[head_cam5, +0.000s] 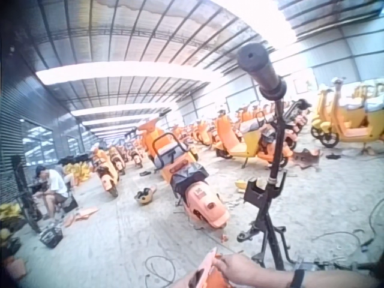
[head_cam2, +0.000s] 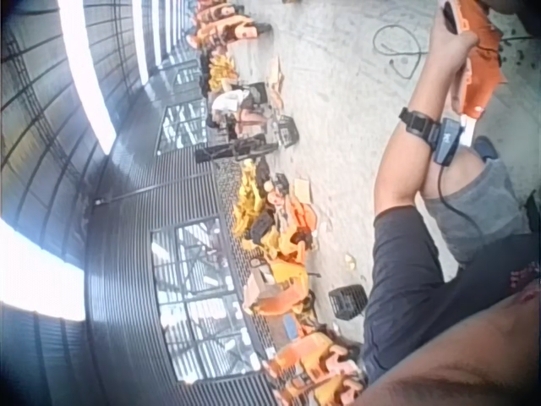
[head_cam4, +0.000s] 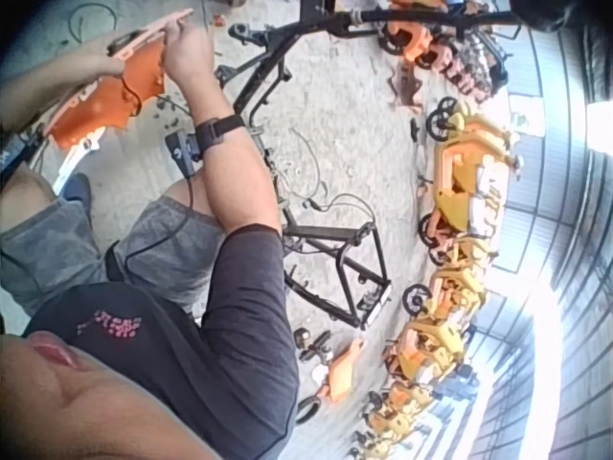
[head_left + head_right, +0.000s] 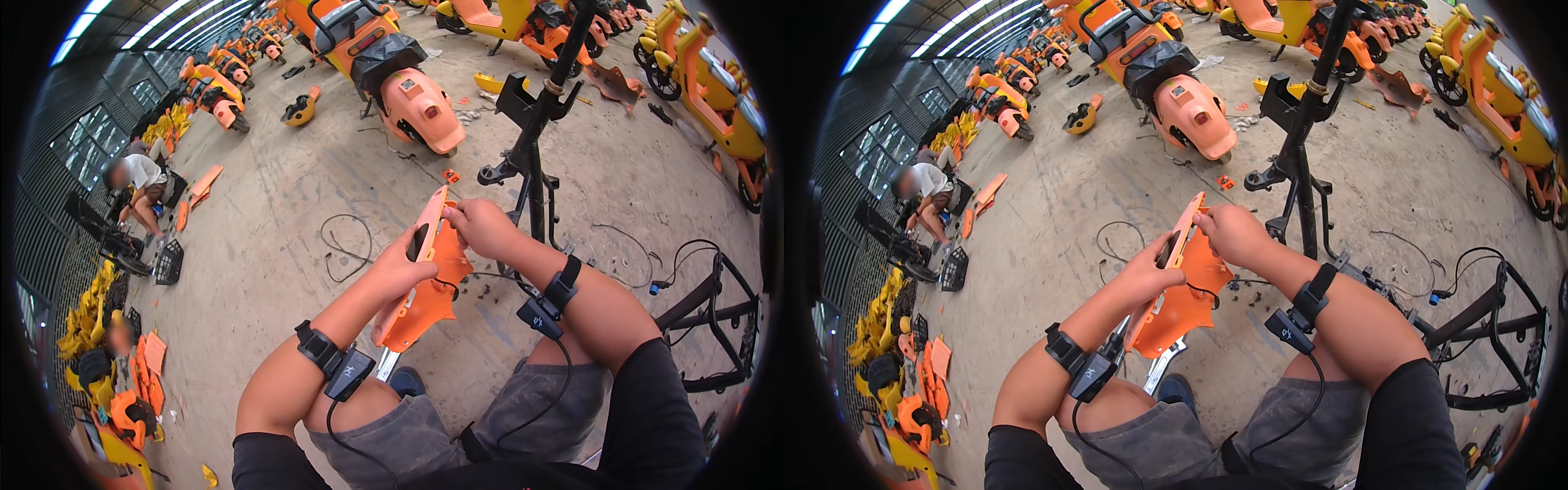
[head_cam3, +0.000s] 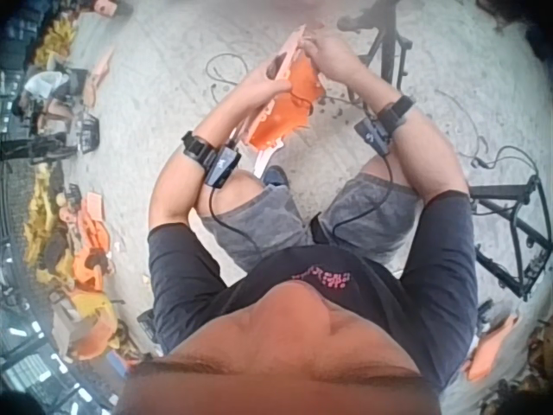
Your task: The person holds orange plastic body panels and inserts thin electrical wires through pre-drilled holes by hand.
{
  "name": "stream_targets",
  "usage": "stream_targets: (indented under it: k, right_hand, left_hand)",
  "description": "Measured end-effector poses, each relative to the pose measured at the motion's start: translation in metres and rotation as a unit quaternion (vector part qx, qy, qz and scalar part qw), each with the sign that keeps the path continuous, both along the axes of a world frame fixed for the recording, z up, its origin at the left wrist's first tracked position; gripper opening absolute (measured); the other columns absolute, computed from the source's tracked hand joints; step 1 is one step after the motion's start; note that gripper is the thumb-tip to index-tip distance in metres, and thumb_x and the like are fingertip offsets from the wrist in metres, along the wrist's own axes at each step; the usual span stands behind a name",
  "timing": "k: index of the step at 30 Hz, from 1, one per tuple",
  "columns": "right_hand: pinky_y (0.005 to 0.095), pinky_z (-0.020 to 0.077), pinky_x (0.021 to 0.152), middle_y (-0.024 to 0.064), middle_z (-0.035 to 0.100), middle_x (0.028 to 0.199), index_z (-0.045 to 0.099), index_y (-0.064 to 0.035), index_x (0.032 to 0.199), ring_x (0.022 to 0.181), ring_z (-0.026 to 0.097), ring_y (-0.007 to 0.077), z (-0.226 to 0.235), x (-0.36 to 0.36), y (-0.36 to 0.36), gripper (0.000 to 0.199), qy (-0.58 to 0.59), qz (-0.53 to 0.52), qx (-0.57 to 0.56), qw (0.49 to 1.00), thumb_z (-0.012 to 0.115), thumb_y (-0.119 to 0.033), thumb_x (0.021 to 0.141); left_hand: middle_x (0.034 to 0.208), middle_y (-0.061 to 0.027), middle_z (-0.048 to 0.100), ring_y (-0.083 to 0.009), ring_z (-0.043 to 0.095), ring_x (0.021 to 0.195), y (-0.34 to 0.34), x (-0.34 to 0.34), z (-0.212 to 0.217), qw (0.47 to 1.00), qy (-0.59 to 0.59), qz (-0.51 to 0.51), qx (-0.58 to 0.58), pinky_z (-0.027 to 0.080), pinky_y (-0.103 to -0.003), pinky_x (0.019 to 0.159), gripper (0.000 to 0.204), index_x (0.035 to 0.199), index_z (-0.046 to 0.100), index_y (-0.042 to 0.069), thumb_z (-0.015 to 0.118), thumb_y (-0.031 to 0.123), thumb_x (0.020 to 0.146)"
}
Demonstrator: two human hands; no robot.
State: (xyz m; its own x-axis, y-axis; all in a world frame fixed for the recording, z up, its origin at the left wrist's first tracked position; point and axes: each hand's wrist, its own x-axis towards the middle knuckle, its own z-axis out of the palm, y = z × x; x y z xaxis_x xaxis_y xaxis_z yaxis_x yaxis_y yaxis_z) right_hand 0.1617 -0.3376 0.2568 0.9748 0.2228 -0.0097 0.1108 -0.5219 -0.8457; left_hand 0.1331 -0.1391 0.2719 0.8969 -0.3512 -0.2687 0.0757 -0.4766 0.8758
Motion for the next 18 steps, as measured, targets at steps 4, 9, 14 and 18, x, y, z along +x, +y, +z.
stream_targets:
  k: [4, 9, 14, 18]
  right_hand:
    - [0.0429, 0.0491, 0.059, 0.0142, 0.061, 0.060, 0.062, 0.0002, 0.083, 0.057, 0.062, 0.0307, 0.002, 0.000, 0.001, 0.040, -0.040, 0.008, -0.061, 0.997, 0.049, -0.034, 0.099]
    - [0.0482, 0.0482, 0.063, 0.0194, 0.063, 0.067, 0.064, -0.0023, 0.083, 0.066, 0.061, 0.0389, -0.006, 0.002, 0.000, 0.037, -0.104, 0.001, -0.092, 0.990, 0.052, -0.034, 0.097]
    - [0.0502, 0.0479, 0.064, 0.0211, 0.063, 0.070, 0.063, -0.0028, 0.081, 0.068, 0.061, 0.0408, -0.010, 0.005, 0.001, 0.037, -0.143, -0.004, -0.122, 0.982, 0.054, -0.035, 0.096]
    - [0.0495, 0.0483, 0.062, 0.0213, 0.062, 0.068, 0.062, -0.0021, 0.082, 0.068, 0.061, 0.0412, -0.010, 0.005, 0.003, 0.036, -0.192, -0.002, -0.141, 0.971, 0.056, -0.035, 0.095]
  left_hand:
    - [0.110, -0.0114, 0.061, -0.0193, 0.058, 0.097, 0.002, 0.002, -0.005, 1.000, -0.008, 0.001, 0.003, 0.045, -0.030, 0.088, 0.082, 0.144, 0.038, 0.005, 0.069, 0.017, 0.070]
    - [0.109, -0.0110, 0.061, -0.0192, 0.058, 0.097, 0.003, 0.004, -0.009, 1.000, -0.013, 0.007, 0.021, 0.045, -0.030, 0.087, 0.083, 0.145, 0.037, 0.005, 0.069, 0.017, 0.069]
    - [0.111, -0.0123, 0.060, -0.0185, 0.057, 0.097, 0.003, 0.002, -0.006, 1.000, -0.020, 0.007, -0.004, 0.046, -0.030, 0.087, 0.086, 0.147, 0.035, 0.005, 0.069, 0.016, 0.069]
    - [0.112, -0.0129, 0.060, -0.0186, 0.057, 0.097, 0.002, 0.000, 0.003, 1.000, 0.004, 0.004, -0.014, 0.045, -0.030, 0.087, 0.086, 0.147, 0.034, 0.005, 0.069, 0.015, 0.069]
